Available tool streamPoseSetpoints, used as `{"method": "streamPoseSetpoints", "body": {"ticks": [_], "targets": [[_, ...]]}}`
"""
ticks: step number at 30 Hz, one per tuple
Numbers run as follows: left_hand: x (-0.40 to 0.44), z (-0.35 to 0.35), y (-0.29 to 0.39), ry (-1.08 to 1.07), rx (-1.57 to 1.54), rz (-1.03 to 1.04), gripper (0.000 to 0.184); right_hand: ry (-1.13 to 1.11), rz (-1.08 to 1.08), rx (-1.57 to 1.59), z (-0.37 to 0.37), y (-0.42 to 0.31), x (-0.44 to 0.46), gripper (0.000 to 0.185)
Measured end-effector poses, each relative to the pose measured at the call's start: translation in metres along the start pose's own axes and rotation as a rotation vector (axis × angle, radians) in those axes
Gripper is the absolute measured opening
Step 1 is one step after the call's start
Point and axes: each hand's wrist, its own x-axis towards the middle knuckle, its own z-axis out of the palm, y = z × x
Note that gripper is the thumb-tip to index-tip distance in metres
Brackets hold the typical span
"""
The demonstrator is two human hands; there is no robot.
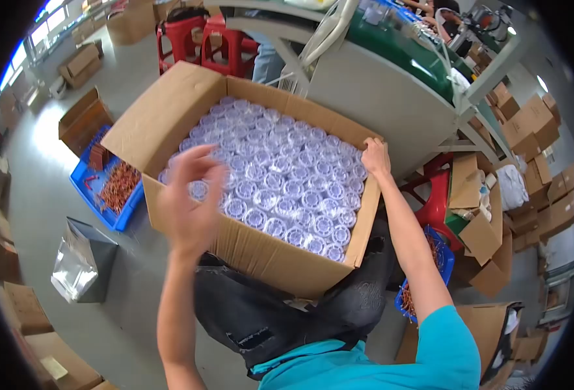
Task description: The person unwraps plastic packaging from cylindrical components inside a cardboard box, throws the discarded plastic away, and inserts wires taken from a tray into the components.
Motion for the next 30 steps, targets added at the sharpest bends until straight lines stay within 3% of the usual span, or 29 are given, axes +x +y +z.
{"method": "streamPoseSetpoints", "body": {"ticks": [3, 5, 7, 11, 20, 21, 23, 24, 26, 27, 29, 30], "targets": [[0.003, 0.083, -0.039, -0.362, 0.048, 0.022, 0.032, -0.036, -0.055, -0.228, 0.007, 0.008, 0.006, 0.022], [-0.025, 0.124, -0.092, -0.391, 0.351, 0.18, 0.035, -0.011, -0.127, -0.318, -0.002, -0.004, 0.004, 0.017], [-0.049, 0.14, -0.109, -0.572, 0.532, 0.305, 0.034, -0.357, -0.088, -0.411, 0.003, -0.007, 0.002, 0.014], [-0.068, 0.147, -0.098, -0.717, 0.495, 0.384, 0.031, -0.312, -0.079, -0.419, -0.001, -0.012, 0.008, 0.013], [-0.031, 0.18, -0.092, -1.019, 0.436, 0.266, 0.026, -0.331, 0.001, -0.15, -0.01, -0.008, 0.007, 0.018], [-0.02, 0.19, -0.101, -0.991, 0.476, 0.331, 0.027, -0.317, 0.022, -0.08, -0.002, -0.004, 0.009, 0.018], [0.002, 0.215, -0.12, -0.96, 0.518, 0.407, 0.027, 0.018, -0.086, 0.114, 0.01, 0.004, 0.007, 0.018], [0.011, 0.233, -0.13, -0.926, 0.525, 0.402, 0.028, 0.022, -0.08, 0.112, 0.014, 0.008, 0.009, 0.018], [0.024, 0.269, -0.149, -0.887, 0.52, 0.378, 0.03, 0.285, -0.108, 0.196, -0.002, 0.003, 0.01, 0.021], [0.025, 0.288, -0.156, -0.84, 0.449, 0.367, 0.032, 0.271, -0.118, 0.186, -0.01, 0.0, 0.01, 0.021], [0.026, 0.32, -0.163, -0.782, 0.371, 0.34, 0.034, 0.298, 0.217, 0.542, -0.025, -0.004, 0.014, 0.023], [0.023, 0.335, -0.164, -0.761, 0.37, 0.335, 0.036, 0.354, 0.232, 0.538, -0.025, 0.0, 0.014, 0.025]]}}
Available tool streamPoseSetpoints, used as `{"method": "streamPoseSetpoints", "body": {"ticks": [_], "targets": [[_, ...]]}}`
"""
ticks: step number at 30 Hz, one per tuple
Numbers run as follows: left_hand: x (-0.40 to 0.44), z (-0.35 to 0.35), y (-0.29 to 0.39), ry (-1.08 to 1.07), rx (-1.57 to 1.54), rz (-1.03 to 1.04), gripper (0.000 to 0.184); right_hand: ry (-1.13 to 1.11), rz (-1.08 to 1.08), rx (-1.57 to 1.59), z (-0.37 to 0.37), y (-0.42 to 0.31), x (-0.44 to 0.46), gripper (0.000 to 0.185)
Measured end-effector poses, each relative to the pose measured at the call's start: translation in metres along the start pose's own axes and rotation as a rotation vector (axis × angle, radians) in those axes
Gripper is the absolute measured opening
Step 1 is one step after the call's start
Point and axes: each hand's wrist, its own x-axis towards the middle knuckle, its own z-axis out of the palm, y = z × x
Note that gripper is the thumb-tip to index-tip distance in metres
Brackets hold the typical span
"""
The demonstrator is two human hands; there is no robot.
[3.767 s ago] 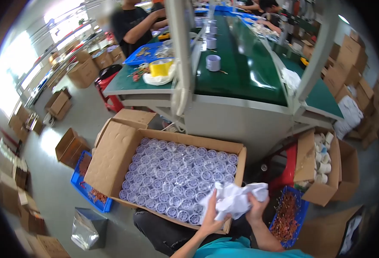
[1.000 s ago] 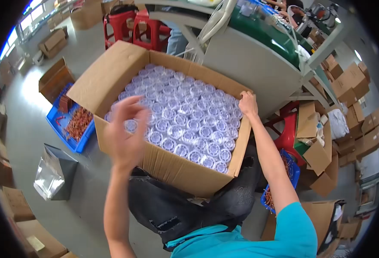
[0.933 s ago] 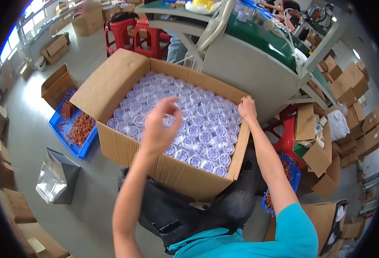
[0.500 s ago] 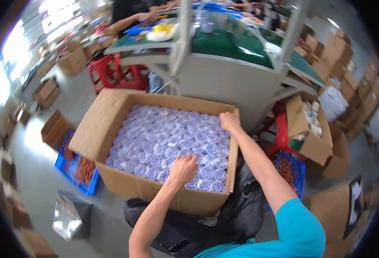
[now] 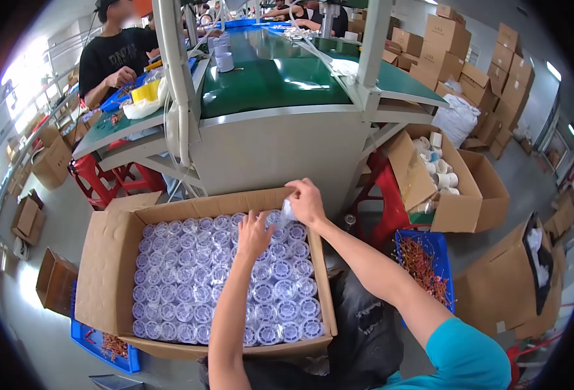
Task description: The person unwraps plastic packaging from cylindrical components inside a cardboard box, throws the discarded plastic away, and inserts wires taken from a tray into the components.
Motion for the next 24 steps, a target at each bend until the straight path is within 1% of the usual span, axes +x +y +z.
{"method": "streamPoseSetpoints", "body": {"ticks": [1, 2, 3, 5, 6, 7, 8, 10, 11, 13, 14, 16, 17, 19, 20, 21, 23, 24], "targets": [[0.006, 0.012, 0.003, 0.019, 0.002, -0.006, 0.039, -0.01, -0.003, -0.008, -0.001, -0.001, 0.001, 0.025], [0.01, 0.022, 0.006, -0.004, 0.002, -0.007, 0.035, 0.017, 0.056, 0.018, -0.002, -0.002, 0.001, 0.026], [0.012, 0.032, 0.005, -0.003, -0.004, -0.011, 0.035, 0.048, 0.117, 0.046, -0.002, 0.0, 0.001, 0.026], [0.012, 0.05, 0.004, 0.03, 0.11, -0.077, 0.028, -0.035, 0.006, 0.023, 0.008, 0.01, 0.0, 0.03], [0.011, 0.052, 0.006, 0.117, -0.004, -0.141, 0.018, -0.095, -0.024, -0.028, 0.01, 0.009, -0.001, 0.03], [0.011, 0.053, 0.006, 0.111, -0.007, -0.142, 0.018, -0.156, -0.053, -0.078, 0.011, 0.006, -0.003, 0.03], [0.012, 0.053, 0.006, 0.114, -0.033, -0.164, 0.016, -0.157, -0.045, -0.078, 0.016, 0.007, -0.004, 0.03], [0.013, 0.051, 0.01, 0.115, -0.084, -0.229, 0.014, -0.121, -0.134, -0.146, 0.026, 0.014, -0.01, 0.026], [0.013, 0.052, 0.01, 0.116, -0.078, -0.227, 0.014, -0.119, -0.135, -0.14, 0.027, 0.016, -0.012, 0.026], [0.015, 0.055, 0.004, 0.083, -0.165, -0.286, 0.011, -0.247, -0.098, -0.205, 0.026, 0.02, -0.014, 0.023], [0.015, 0.056, 0.002, 0.087, -0.157, -0.28, 0.011, -0.239, -0.102, -0.197, 0.024, 0.023, -0.014, 0.023], [0.019, 0.057, 0.0, 0.021, -0.169, -0.344, 0.014, -0.553, -0.227, -0.476, 0.016, 0.024, -0.012, 0.023], [0.02, 0.058, 0.001, 0.028, -0.164, -0.336, 0.014, -0.543, -0.232, -0.473, 0.015, 0.024, -0.012, 0.023], [0.017, 0.066, 0.003, 0.072, 0.022, -0.314, 0.018, -0.55, -0.26, -0.565, 0.016, 0.024, -0.012, 0.019], [0.015, 0.067, 0.003, 0.117, 0.008, -0.287, 0.021, -0.467, -0.24, -0.539, 0.015, 0.021, -0.014, 0.015], [0.015, 0.068, -0.001, 0.126, 0.015, -0.286, 0.021, -0.462, -0.25, -0.534, 0.011, 0.015, -0.015, 0.015], [0.018, 0.072, -0.013, 0.154, -0.276, -0.309, 0.023, -0.369, -0.129, -0.408, 0.004, 0.008, -0.016, 0.011], [0.021, 0.067, -0.017, 0.216, -0.45, -0.298, 0.025, -0.373, -0.136, -0.402, 0.003, 0.009, -0.015, 0.011]]}}
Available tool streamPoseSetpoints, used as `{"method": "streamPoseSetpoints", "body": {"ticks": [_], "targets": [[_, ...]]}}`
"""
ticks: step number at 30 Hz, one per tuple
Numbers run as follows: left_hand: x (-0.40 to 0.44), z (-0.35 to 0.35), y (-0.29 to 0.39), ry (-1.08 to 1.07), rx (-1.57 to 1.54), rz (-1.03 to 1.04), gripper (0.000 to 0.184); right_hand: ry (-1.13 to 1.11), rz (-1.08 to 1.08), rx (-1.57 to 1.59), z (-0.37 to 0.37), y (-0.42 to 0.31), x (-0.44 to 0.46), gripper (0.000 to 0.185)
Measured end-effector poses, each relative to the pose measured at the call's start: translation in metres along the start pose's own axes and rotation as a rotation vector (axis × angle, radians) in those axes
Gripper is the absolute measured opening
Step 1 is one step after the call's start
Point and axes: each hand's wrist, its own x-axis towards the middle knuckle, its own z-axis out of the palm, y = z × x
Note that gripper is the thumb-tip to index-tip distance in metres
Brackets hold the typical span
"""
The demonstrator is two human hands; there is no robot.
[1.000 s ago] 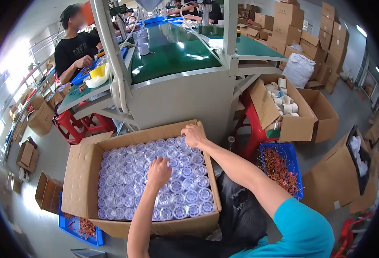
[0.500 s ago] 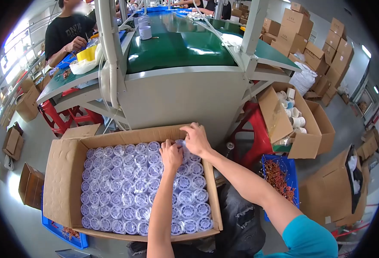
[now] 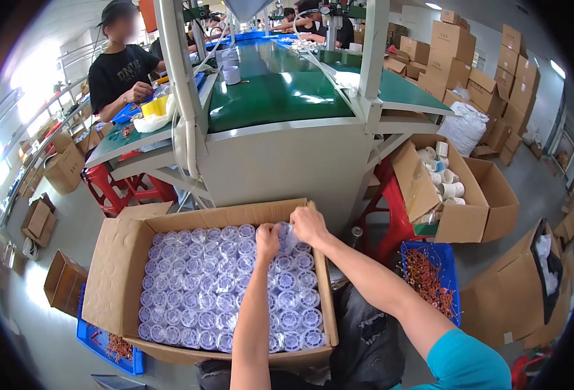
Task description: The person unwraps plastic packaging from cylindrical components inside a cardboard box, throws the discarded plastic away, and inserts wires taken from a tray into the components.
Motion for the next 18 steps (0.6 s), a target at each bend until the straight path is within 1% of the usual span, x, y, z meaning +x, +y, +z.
{"method": "streamPoseSetpoints", "body": {"ticks": [1, 2, 3, 4, 5, 7, 9, 10, 11, 12, 13, 15, 16, 17, 18], "targets": [[0.0, -0.003, -0.001, 0.009, 0.004, -0.007, 0.025, 0.069, -0.023, -0.016, -0.001, 0.002, 0.002, 0.012], [0.001, -0.005, -0.002, 0.041, -0.12, -0.072, 0.027, 0.137, -0.048, -0.03, -0.002, 0.004, 0.004, 0.013], [0.001, -0.009, -0.001, 0.075, -0.244, -0.135, 0.029, 0.132, -0.059, -0.024, -0.002, 0.006, 0.006, 0.013], [0.0, -0.011, 0.0, 0.062, -0.33, -0.198, 0.03, 0.226, -0.131, -0.066, -0.001, 0.008, 0.008, 0.014], [-0.002, -0.012, 0.001, 0.071, -0.323, -0.201, 0.03, 0.323, -0.202, -0.106, 0.0, 0.008, 0.01, 0.014], [-0.009, -0.011, 0.013, 0.046, -0.578, -0.306, 0.028, 0.327, -0.183, -0.094, -0.001, 0.002, 0.012, 0.014], [-0.014, -0.007, 0.02, 0.039, -0.607, -0.304, 0.024, 0.299, -0.115, 0.021, -0.002, 0.0, 0.011, 0.015], [-0.016, -0.006, 0.023, 0.074, -0.597, -0.287, 0.023, 0.347, -0.105, 0.037, -0.003, 0.0, 0.014, 0.014], [-0.016, -0.005, 0.026, 0.109, -0.589, -0.269, 0.023, 0.342, -0.105, 0.035, -0.004, 0.0, 0.015, 0.014], [-0.014, -0.008, 0.029, 0.104, -0.684, -0.297, 0.025, 0.411, -0.08, 0.167, -0.01, -0.004, 0.017, 0.013], [-0.012, -0.007, 0.034, 0.106, -0.689, -0.302, 0.025, 0.477, -0.051, 0.299, -0.015, -0.006, 0.018, 0.012], [-0.011, -0.012, 0.05, 0.129, -0.592, -0.289, 0.029, 0.463, -0.054, 0.298, -0.021, -0.007, 0.016, 0.01], [-0.014, -0.017, 0.062, 0.084, -0.514, -0.297, 0.032, 0.483, -0.105, 0.236, -0.021, -0.005, 0.014, 0.012], [-0.018, -0.018, 0.062, 0.09, -0.517, -0.307, 0.032, 0.502, -0.158, 0.176, -0.02, -0.004, 0.012, 0.013], [-0.023, -0.017, 0.06, 0.077, -0.154, -0.131, 0.028, 0.49, -0.161, 0.176, -0.014, -0.001, 0.011, 0.013]]}}
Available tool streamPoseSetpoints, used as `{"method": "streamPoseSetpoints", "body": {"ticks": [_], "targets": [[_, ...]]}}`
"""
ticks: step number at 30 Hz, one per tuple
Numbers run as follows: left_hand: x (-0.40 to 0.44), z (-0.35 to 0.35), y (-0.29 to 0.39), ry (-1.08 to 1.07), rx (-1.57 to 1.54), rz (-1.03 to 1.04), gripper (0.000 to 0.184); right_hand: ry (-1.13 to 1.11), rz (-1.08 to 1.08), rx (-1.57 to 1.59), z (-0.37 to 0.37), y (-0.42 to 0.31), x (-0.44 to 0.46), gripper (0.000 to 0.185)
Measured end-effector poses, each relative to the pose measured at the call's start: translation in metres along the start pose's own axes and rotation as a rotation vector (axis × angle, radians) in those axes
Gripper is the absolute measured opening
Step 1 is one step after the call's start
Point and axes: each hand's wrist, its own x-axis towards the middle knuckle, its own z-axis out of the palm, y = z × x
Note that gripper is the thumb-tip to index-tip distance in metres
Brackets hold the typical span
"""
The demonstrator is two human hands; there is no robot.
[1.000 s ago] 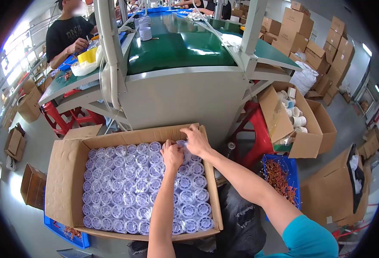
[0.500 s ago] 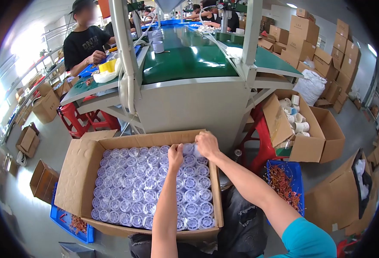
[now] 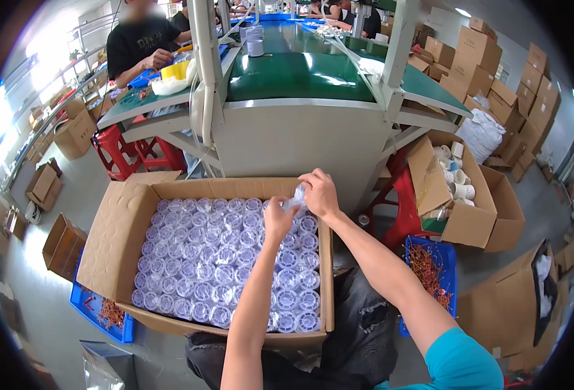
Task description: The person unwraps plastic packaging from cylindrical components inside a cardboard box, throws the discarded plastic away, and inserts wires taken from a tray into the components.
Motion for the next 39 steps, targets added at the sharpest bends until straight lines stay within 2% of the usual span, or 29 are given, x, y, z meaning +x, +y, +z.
{"method": "streamPoseSetpoints", "body": {"ticks": [1, 2, 3, 5, 6, 7, 8, 10, 11, 12, 13, 14, 15, 16, 17, 18, 19, 21, 22, 23, 25, 26, 27, 29, 31, 33, 34, 37, 39], "targets": [[-0.006, 0.0, -0.004, -0.005, 0.355, 0.184, 0.025, -0.134, 0.095, 0.053, 0.005, 0.004, -0.004, 0.018], [-0.01, 0.001, -0.007, 0.005, 0.348, 0.165, 0.025, -0.273, 0.186, 0.104, 0.009, 0.008, -0.007, 0.023], [-0.012, 0.002, -0.012, -0.036, 0.383, 0.124, 0.021, -0.3, 0.177, 0.105, 0.01, 0.011, -0.008, 0.023], [-0.015, -0.001, -0.022, -0.115, 0.45, 0.029, 0.015, -0.43, 0.2, 0.065, 0.012, 0.018, -0.012, 0.034], [-0.012, -0.003, -0.024, -0.098, 0.416, 0.048, 0.017, -0.429, 0.141, -0.021, 0.017, 0.027, -0.016, 0.044], [-0.009, -0.003, -0.025, 0.033, 0.323, 0.121, 0.018, -0.465, 0.117, 0.009, 0.013, 0.024, -0.017, 0.049], [-0.005, -0.003, -0.025, 0.163, 0.237, 0.199, 0.021, -0.507, 0.077, -0.024, 0.01, 0.021, -0.017, 0.046], [0.006, -0.006, -0.024, 0.294, 0.245, 0.251, 0.023, -0.56, 0.034, -0.05, 0.008, 0.012, -0.018, 0.044], [0.009, -0.009, -0.023, 0.41, 0.251, 0.33, 0.025, -0.662, 0.054, -0.091, 0.006, 0.006, -0.015, 0.039], [0.008, -0.015, -0.018, 0.412, 0.253, 0.324, 0.025, -0.76, 0.075, -0.134, 0.006, 0.002, -0.014, 0.034], [0.007, -0.021, -0.01, 0.435, 0.13, 0.216, 0.026, -0.763, 0.074, -0.134, 0.009, 0.002, -0.013, 0.034], [0.006, -0.027, -0.001, 0.455, 0.005, 0.11, 0.027, -0.688, 0.108, -0.098, 0.012, 0.002, -0.013, 0.027], [0.004, -0.029, 0.001, 0.455, 0.004, 0.111, 0.027, -0.611, 0.142, -0.063, 0.014, 0.002, -0.012, 0.021], [0.001, -0.032, 0.003, 0.375, -0.007, 0.027, 0.028, -0.611, 0.141, -0.065, 0.014, 0.002, -0.013, 0.021], [-0.001, -0.034, 0.005, 0.296, -0.02, -0.056, 0.029, -0.445, 0.049, -0.06, 0.013, 0.004, -0.011, 0.019], [-0.002, -0.029, -0.007, 0.248, 0.092, 0.011, 0.028, -0.28, -0.045, -0.053, 0.013, 0.005, -0.011, 0.017], [-0.008, -0.026, -0.012, 0.255, 0.087, 0.008, 0.028, -0.284, -0.052, -0.055, 0.01, 0.003, -0.009, 0.017], [-0.022, -0.023, -0.018, -0.066, 0.433, 0.079, 0.03, -0.19, -0.073, -0.122, 0.006, 0.0, -0.006, 0.013], [-0.025, -0.023, -0.018, -0.24, 0.613, 0.027, 0.035, -0.211, -0.068, -0.178, 0.004, -0.001, -0.005, 0.014], [-0.025, -0.022, -0.017, -0.233, 0.609, 0.026, 0.035, -0.212, -0.075, -0.178, 0.004, -0.002, -0.004, 0.014], [-0.024, -0.017, -0.017, -0.299, 0.693, -0.005, 0.032, -0.406, 0.071, -0.14, 0.009, 0.007, -0.007, 0.015], [-0.024, -0.017, -0.019, -0.295, 0.688, 0.013, 0.031, -0.458, 0.191, -0.008, 0.014, 0.011, -0.01, 0.019], [-0.025, -0.02, -0.019, -0.29, 0.682, 0.012, 0.031, -0.46, 0.184, -0.011, 0.012, 0.007, -0.008, 0.019], [-0.03, -0.025, -0.021, -0.203, 0.547, 0.137, 0.028, -0.314, 0.155, 0.001, 0.007, -0.002, -0.007, 0.022], [-0.028, -0.024, -0.022, -0.248, 0.614, 0.13, 0.024, -0.325, 0.164, 0.0, 0.005, -0.002, -0.002, 0.027], [-0.026, -0.021, -0.019, -0.295, 0.681, 0.13, 0.021, -0.671, 0.266, 0.067, 0.007, 0.002, -0.002, 0.033], [-0.026, -0.02, -0.017, -0.31, 0.696, 0.1, 0.017, -0.75, 0.365, 0.295, 0.01, 0.003, -0.005, 0.037], [-0.026, -0.016, -0.021, -0.289, 0.69, 0.083, 0.013, -0.732, 0.369, 0.172, -0.004, 0.0, -0.005, 0.035], [-0.029, -0.014, -0.023, -0.255, 0.673, 0.099, 0.013, -0.734, 0.376, 0.217, -0.004, 0.003, -0.011, 0.032]]}}
